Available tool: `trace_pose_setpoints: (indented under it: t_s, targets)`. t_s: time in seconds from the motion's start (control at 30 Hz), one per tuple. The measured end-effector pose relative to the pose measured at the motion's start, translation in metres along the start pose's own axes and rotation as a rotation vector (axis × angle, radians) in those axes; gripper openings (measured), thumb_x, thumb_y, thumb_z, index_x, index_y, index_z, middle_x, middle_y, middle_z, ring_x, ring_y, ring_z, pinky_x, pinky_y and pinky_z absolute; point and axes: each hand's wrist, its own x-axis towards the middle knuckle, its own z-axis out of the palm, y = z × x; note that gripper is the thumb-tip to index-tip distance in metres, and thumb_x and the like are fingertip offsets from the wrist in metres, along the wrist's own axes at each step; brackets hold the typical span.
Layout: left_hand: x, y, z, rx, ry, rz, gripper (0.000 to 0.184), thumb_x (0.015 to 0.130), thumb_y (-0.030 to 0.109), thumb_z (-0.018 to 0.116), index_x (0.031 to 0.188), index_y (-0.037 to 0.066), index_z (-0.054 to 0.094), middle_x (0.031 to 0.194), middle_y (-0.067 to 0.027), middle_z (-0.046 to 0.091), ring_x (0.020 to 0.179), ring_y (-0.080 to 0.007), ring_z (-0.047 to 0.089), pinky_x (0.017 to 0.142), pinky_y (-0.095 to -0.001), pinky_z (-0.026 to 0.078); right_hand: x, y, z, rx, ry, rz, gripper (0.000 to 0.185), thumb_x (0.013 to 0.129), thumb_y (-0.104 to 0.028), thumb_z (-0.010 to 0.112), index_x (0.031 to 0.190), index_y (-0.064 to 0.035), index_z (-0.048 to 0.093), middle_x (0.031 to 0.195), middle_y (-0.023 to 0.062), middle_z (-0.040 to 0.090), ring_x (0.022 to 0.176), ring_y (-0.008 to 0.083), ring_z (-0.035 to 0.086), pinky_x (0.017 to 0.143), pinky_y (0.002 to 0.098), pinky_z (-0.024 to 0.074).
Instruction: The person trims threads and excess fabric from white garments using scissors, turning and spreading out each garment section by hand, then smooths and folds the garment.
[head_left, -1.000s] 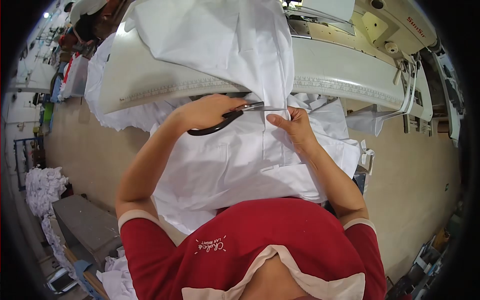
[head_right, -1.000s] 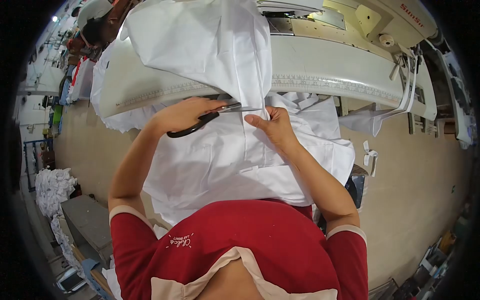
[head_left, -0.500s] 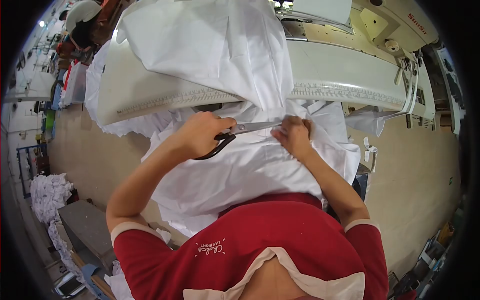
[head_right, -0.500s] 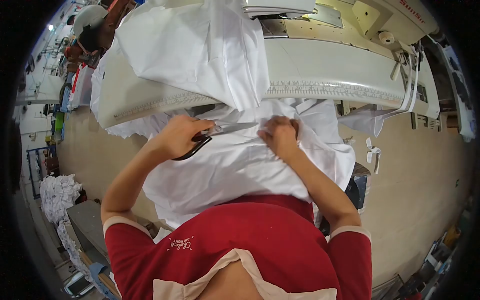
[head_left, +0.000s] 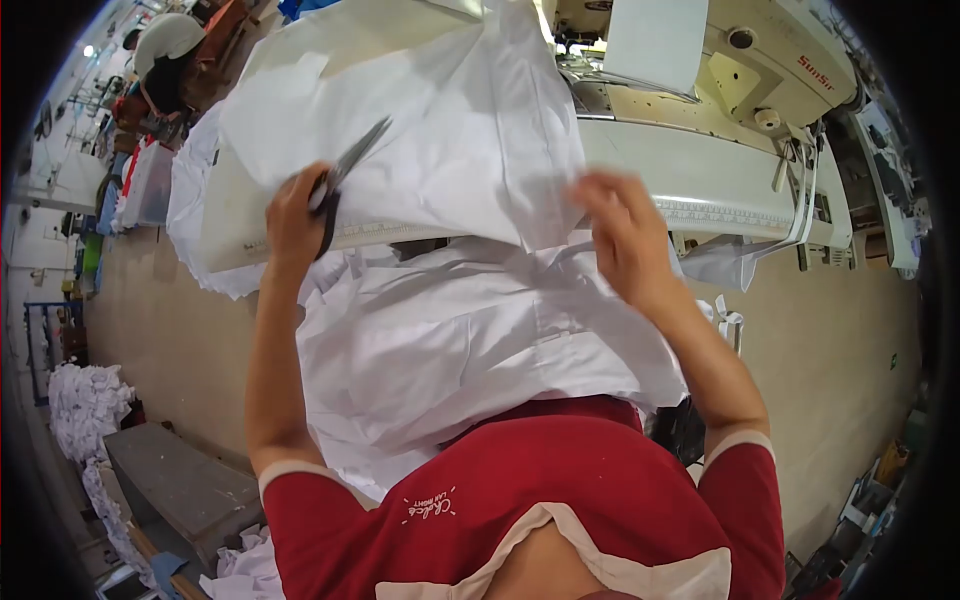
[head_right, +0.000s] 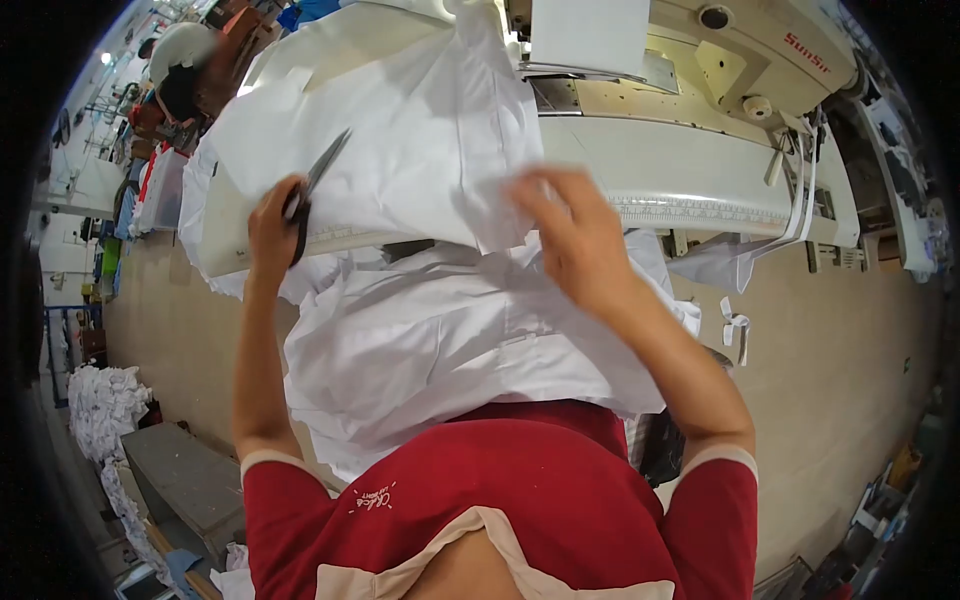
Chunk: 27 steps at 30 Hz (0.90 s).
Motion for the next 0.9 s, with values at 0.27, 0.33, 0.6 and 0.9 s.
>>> trace_pose_setpoints:
  t_s: [0.27, 0.33, 0.6, 0.9]
  targets:
    - [-0.166, 0.011, -0.098, -0.081, -0.156, -0.529, 0.039, 0.072, -0.008, 0.059, 0.108, 0.005, 0.057, 0.086, -0.0116, 0.064, 0.078, -0.0182, 0.061, 0.069, -0.0284, 0.047, 0.047, 0.030, 0.058, 0.112, -0.188, -0.240, 0.032, 0.070, 0.007, 0.055, 0.098, -0.0079, 0.059, 0.099, 0.0083, 0.060, 0.103, 0.0331, 0.053, 0.103, 0.0490, 0.0312]
    - [-0.177, 0.022, -0.132, -0.124, -0.173, -0.618, 0.041, 0.070, -0.010, 0.057, 0.108, 0.004, 0.057, 0.084, -0.0095, 0.064, 0.075, -0.0140, 0.058, 0.068, -0.0257, 0.045, 0.043, 0.019, 0.044, 0.250, -0.234, -0.239, 0.027, 0.071, 0.004, 0.055, 0.095, -0.0075, 0.058, 0.094, 0.0089, 0.060, 0.100, 0.0320, 0.055, 0.102, 0.0504, 0.0320]
    - [-0.179, 0.095, -0.144, -0.443, -0.875, -0.511, 0.037, 0.069, -0.007, 0.058, 0.104, 0.003, 0.061, 0.084, -0.0145, 0.066, 0.076, -0.0220, 0.063, 0.073, -0.0304, 0.047, -0.040, -0.073, -0.162, 0.462, -0.858, 0.117, 0.031, 0.065, 0.000, 0.059, 0.092, -0.0093, 0.070, 0.053, 0.0074, 0.055, 0.049, 0.0238, 0.055, 0.054, 0.0322, 0.0440]
    - [-0.210, 0.065, -0.093, -0.553, -1.123, -0.396, 0.046, 0.070, -0.007, 0.058, 0.115, 0.001, 0.057, 0.105, -0.0166, 0.063, 0.090, -0.0245, 0.062, 0.081, -0.0321, 0.049, -0.098, 0.000, -0.097, 0.502, -1.208, 0.581, 0.030, 0.069, -0.002, 0.066, 0.100, -0.0052, 0.068, 0.099, 0.0091, 0.065, 0.089, 0.0216, 0.060, 0.076, 0.0333, 0.0473]
